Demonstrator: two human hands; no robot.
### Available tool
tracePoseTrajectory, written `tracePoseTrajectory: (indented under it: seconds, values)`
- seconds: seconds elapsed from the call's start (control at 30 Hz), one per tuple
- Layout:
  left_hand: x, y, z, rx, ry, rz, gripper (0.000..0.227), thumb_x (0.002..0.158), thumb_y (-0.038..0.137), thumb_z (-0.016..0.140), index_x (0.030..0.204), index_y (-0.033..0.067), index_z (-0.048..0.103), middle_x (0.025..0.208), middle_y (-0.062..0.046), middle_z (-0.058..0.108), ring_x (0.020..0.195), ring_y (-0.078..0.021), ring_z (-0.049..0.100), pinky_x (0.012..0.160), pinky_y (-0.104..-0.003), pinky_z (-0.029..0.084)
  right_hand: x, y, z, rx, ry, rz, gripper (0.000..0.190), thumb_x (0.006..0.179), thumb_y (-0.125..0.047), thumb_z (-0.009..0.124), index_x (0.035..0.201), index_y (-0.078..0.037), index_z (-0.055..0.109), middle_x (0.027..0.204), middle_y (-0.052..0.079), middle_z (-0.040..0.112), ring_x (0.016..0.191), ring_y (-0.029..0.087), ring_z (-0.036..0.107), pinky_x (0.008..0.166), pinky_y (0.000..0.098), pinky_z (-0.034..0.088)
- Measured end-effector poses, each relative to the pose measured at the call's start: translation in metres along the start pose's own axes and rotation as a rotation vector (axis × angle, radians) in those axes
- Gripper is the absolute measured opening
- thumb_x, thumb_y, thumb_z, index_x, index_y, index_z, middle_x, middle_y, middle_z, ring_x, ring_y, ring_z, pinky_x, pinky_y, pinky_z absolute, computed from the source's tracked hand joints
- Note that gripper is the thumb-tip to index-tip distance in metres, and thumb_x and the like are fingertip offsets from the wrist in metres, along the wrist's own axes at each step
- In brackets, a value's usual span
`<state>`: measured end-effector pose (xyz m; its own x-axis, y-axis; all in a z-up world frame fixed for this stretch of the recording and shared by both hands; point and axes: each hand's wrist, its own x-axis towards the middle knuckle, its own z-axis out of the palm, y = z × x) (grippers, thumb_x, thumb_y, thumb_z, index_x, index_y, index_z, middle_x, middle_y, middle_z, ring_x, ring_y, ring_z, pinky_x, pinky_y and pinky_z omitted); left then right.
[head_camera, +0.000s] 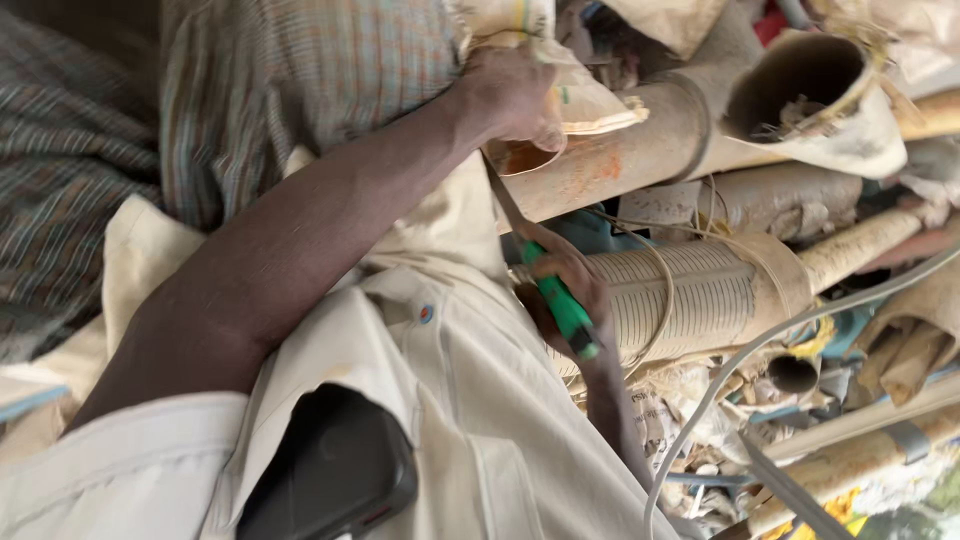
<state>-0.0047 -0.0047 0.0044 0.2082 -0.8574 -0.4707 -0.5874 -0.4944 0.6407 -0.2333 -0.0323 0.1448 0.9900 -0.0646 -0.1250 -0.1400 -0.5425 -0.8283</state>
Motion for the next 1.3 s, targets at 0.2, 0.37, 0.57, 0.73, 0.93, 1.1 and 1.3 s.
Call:
tracePoseTrajectory:
  seconds: [0.2, 0.37, 0.57, 0.73, 0.93, 1.1, 1.3]
  values:
    - [-0.004, -0.006, -0.004, 0.08, -0.05, -0.013, 0.105, 0.085, 0.084, 0.062, 0.137, -0.0066, 0.051, 0.115, -0.025, 0.06, 0.095, -0.0329, 0.064, 0.077, -0.048, 0.061, 0.03, 0.024, 0.016, -0.03, 0.019, 0.096, 0.03, 0.087, 0.005, 0.077, 0.108, -0.001, 0.056, 0.146, 0.026, 0.06, 0.132, 0.036, 0.064, 0.107, 0.0424, 0.054]
    - [0.007, -0.005, 0.005, 0.057, -0.053, -0.042, 0.097, 0.085, 0.08, 0.064, 0.135, -0.0019, 0.056, 0.117, -0.021, 0.062, 0.096, -0.0313, 0.065, 0.084, -0.051, 0.058, 0.024, 0.008, -0.002, 0.016, 0.005, 0.073, 0.032, 0.09, -0.001, 0.079, 0.109, -0.006, 0.054, 0.146, 0.018, 0.063, 0.133, 0.028, 0.068, 0.106, 0.0358, 0.059]
    - [0.017, -0.006, 0.015, 0.062, 0.076, 0.024, 0.087, 0.085, 0.07, 0.072, 0.132, -0.0031, 0.058, 0.114, -0.024, 0.061, 0.093, -0.0317, 0.065, 0.078, -0.049, 0.059, 0.025, 0.01, 0.015, 0.027, -0.028, 0.212, 0.036, 0.078, 0.001, 0.075, 0.111, -0.002, 0.059, 0.149, 0.023, 0.058, 0.132, 0.031, 0.063, 0.109, 0.0383, 0.05]
    - [0.009, -0.009, 0.008, -0.057, -0.035, -0.029, 0.062, 0.095, 0.048, 0.071, 0.13, -0.0025, 0.064, 0.105, -0.016, 0.069, 0.083, -0.0235, 0.071, 0.073, -0.039, 0.065, 0.022, 0.014, 0.006, 0.124, 0.002, 0.067, 0.027, 0.096, 0.002, 0.075, 0.115, -0.005, 0.057, 0.152, 0.02, 0.059, 0.133, 0.029, 0.064, 0.112, 0.0374, 0.052]
    - [-0.003, -0.011, -0.012, -0.347, 0.222, 0.135, 0.066, 0.088, 0.062, 0.067, 0.126, 0.0079, 0.063, 0.097, -0.008, 0.071, 0.081, -0.0191, 0.068, 0.073, -0.041, 0.058, 0.014, -0.001, -0.013, 0.165, 0.172, 0.008, 0.029, 0.096, 0.002, 0.074, 0.116, -0.012, 0.058, 0.147, 0.018, 0.061, 0.124, 0.028, 0.068, 0.097, 0.0346, 0.06]
    - [-0.01, -0.024, -0.024, -1.089, 0.209, 0.199, 0.061, 0.091, 0.062, 0.058, 0.126, 0.0125, 0.063, 0.112, -0.008, 0.07, 0.101, -0.0175, 0.07, 0.08, -0.039, 0.066, 0.01, -0.007, -0.029, 0.627, 0.305, -0.131, 0.029, 0.101, -0.005, 0.076, 0.124, -0.018, 0.064, 0.144, 0.018, 0.064, 0.122, 0.029, 0.07, 0.098, 0.0415, 0.065]
    - [-0.041, -0.069, -0.059, -1.085, 0.492, 0.344, 0.077, 0.11, 0.058, 0.057, 0.159, 0.0032, 0.033, 0.148, -0.017, 0.049, 0.137, -0.0293, 0.049, 0.108, -0.047, 0.049, 0.031, -0.028, -0.035, 0.553, 0.33, -0.166, 0.032, 0.1, -0.013, 0.078, 0.126, -0.018, 0.06, 0.148, 0.022, 0.058, 0.131, 0.03, 0.065, 0.106, 0.0435, 0.061]
